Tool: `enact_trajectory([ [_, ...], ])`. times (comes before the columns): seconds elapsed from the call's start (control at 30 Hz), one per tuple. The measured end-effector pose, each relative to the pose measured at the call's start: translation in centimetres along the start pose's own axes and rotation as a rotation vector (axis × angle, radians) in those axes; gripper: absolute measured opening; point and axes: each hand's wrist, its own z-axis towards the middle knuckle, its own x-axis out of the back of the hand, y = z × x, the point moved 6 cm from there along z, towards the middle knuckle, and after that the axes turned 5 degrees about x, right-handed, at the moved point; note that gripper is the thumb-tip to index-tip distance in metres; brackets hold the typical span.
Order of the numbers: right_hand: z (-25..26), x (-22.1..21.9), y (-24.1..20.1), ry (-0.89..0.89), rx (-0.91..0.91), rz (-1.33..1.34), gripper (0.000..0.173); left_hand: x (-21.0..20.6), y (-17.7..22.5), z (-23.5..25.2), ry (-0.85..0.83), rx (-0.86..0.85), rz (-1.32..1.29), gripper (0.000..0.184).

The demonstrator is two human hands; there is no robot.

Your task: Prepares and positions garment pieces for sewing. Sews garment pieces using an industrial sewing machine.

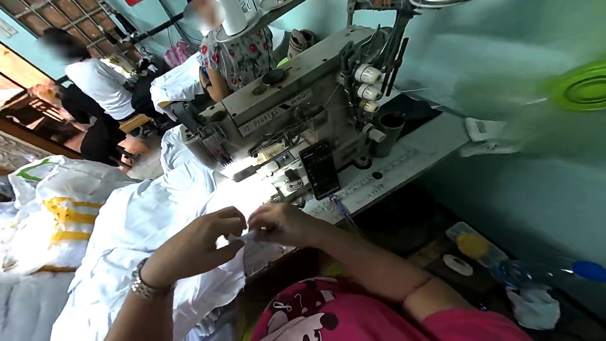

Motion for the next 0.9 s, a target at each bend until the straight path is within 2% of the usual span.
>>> enact_trajectory([
  [0.03,0.4,0.3,1.0,0.015,-0.065,-0.038,0.021,0.8,-0.1,-0.2,0.010,0.001,-0.024,0.025],
  [0.1,0.8,0.7,2.7,0.028,-0.182,-0.090,0.022,2.6,-0.7,-0.6,0.107,0.128,0.110,0.033],
  [0.17,1.0,1.0,3.0,0.020,-0.202,-0.074,0.023,3.8,-1.8,-0.9,0.213,0.306,0.309,0.035],
  [0.2,0.9,1.0,3.0,0.030,-0.207,-0.065,0.024,3.9,-2.2,-1.1,0.235,0.331,0.341,0.034],
  [0.37,0.6,0.4,4.3,0.058,-0.222,-0.035,0.026,3.0,-1.0,-0.8,0.097,0.102,0.041,0.033],
  [0.4,0.6,0.3,4.3,0.057,-0.214,-0.026,0.026,3.0,-1.2,-0.6,0.107,0.130,0.069,0.035],
  [0.53,0.4,0.4,4.4,0.044,-0.191,-0.027,0.028,3.4,-4.4,-0.4,0.198,0.388,0.449,0.042],
  [0.6,0.4,0.5,4.5,0.036,-0.178,-0.029,0.028,3.5,-5.4,-0.6,0.231,0.389,0.496,0.040],
  [0.7,0.4,0.5,4.7,0.022,-0.184,-0.029,0.029,4.0,-5.1,-0.7,0.255,0.341,0.402,0.036],
  [0.9,0.2,0.5,5.1,0.041,-0.195,0.021,0.027,4.6,-3.7,-1.1,0.190,0.169,0.011,0.031],
])
